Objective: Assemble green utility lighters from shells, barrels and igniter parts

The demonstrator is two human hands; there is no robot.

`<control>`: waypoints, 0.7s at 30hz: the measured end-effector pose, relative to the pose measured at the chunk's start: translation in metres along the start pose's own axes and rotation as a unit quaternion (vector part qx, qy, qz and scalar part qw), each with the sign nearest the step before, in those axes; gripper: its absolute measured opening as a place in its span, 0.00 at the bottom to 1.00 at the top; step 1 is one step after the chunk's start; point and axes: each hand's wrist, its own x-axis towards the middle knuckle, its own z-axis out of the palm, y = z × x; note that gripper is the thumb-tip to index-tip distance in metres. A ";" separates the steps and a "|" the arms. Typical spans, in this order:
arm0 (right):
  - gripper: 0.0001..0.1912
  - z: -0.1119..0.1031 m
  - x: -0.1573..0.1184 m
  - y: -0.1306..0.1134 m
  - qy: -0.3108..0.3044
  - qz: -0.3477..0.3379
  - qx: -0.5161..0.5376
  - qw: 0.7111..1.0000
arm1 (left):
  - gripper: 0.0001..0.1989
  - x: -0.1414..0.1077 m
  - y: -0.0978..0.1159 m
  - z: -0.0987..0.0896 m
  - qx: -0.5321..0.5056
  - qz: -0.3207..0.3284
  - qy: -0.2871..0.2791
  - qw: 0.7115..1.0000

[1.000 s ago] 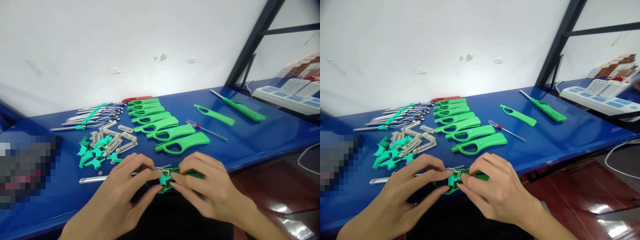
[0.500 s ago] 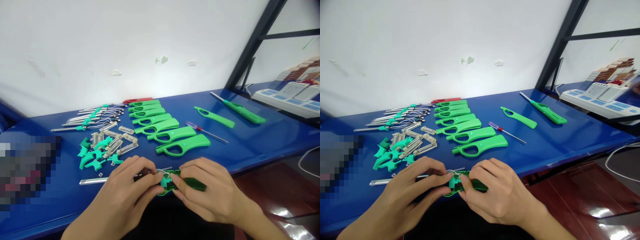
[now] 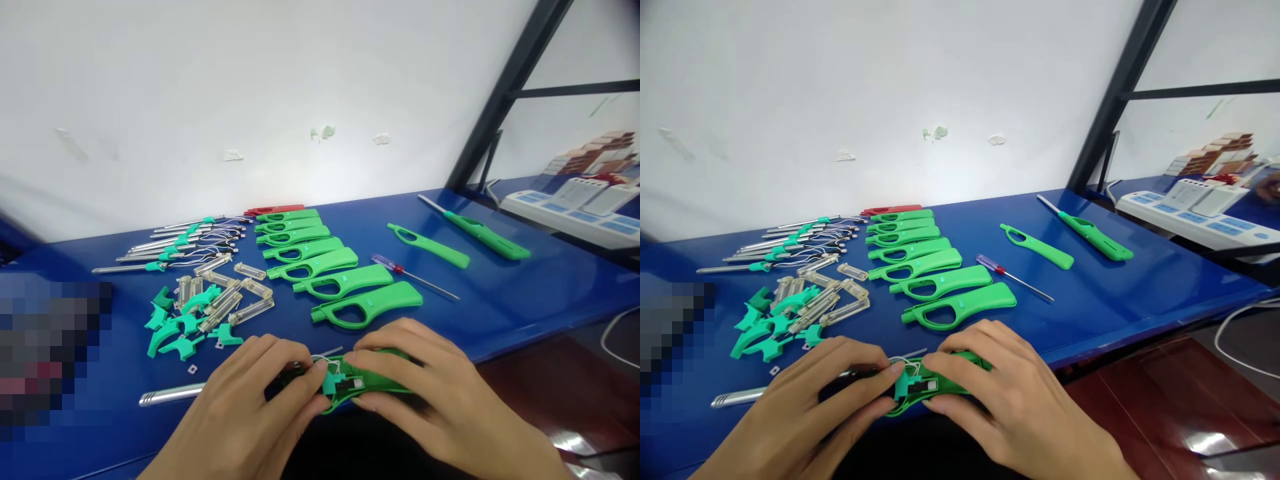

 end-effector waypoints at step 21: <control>0.13 0.000 0.007 -0.008 0.048 0.085 0.120 0.988 | 0.19 0.009 0.006 0.000 0.043 0.104 0.009 0.994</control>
